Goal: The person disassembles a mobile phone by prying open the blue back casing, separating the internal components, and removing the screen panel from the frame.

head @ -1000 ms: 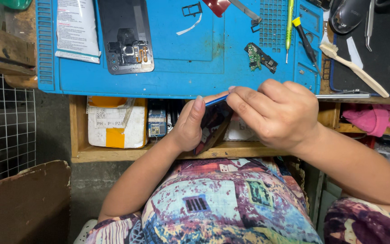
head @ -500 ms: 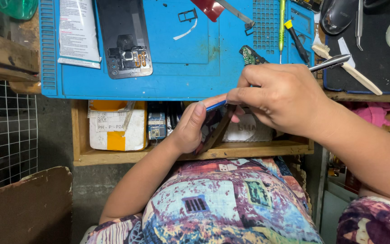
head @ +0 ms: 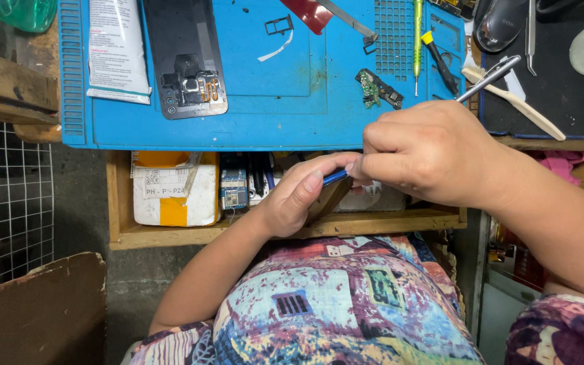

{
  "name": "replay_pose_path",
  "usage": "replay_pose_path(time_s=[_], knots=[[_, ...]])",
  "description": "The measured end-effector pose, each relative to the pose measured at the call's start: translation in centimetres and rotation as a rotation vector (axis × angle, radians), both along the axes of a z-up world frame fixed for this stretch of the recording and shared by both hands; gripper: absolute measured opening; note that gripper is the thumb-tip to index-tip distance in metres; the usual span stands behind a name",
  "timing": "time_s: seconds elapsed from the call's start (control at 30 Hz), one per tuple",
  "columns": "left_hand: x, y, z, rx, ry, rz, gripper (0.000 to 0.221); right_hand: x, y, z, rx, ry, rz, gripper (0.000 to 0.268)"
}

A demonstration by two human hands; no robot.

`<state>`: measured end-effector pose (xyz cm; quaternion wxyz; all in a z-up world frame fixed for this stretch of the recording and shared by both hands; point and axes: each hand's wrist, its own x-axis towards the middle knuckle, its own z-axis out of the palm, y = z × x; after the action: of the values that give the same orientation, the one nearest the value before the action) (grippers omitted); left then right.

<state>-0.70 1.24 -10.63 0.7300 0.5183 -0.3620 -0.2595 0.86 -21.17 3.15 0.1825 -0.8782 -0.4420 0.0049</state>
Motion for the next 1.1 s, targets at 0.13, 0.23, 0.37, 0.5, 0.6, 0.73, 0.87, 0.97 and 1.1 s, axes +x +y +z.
replay_pose_path(time_s=[0.13, 0.23, 0.37, 0.5, 0.6, 0.73, 0.87, 0.97, 1.1], knots=[[-0.1, -0.2, -0.3, 0.001, 0.018, 0.017, 0.075, -0.1, 0.1, 0.0, -0.011, -0.137, 0.064, 0.006], [-0.1, -0.2, -0.7, -0.014, 0.002, 0.036, 0.073, -0.3, 0.1, 0.0, -0.027, -0.193, 0.073, 0.005], [0.1, -0.3, -0.8, 0.008, 0.002, 0.040, 0.072, -0.3, -0.3, -0.5, -0.051, -0.111, 0.009, 0.011], [0.0, -0.6, 0.1, 0.019, 0.105, 0.012, 0.074, 0.2, -0.5, -0.4, 0.026, -0.026, -0.018, 0.008], [0.0, -0.4, 0.6, 0.053, -0.025, 0.078, 0.073, 0.0, -0.9, -0.1, 0.045, -0.032, 0.008, 0.020], [0.0, -0.6, 0.7, 0.070, -0.086, 0.098, 0.072, -0.9, -1.4, -0.3, 0.008, -0.111, -0.035, 0.019], [-0.2, -0.7, 1.2, 0.112, -0.120, 0.103, 0.075, -1.6, -1.6, -0.2, 0.004, -0.126, -0.064, 0.021], [-0.6, -0.9, 1.7, 0.146, -0.111, 0.084, 0.077, -1.5, -1.8, 0.1, 0.004, -0.123, -0.038, 0.021], [-0.6, -1.1, 2.1, 0.197, -0.136, 0.067, 0.079, -1.4, -2.1, 0.5, -0.015, -0.242, 0.064, 0.024]])
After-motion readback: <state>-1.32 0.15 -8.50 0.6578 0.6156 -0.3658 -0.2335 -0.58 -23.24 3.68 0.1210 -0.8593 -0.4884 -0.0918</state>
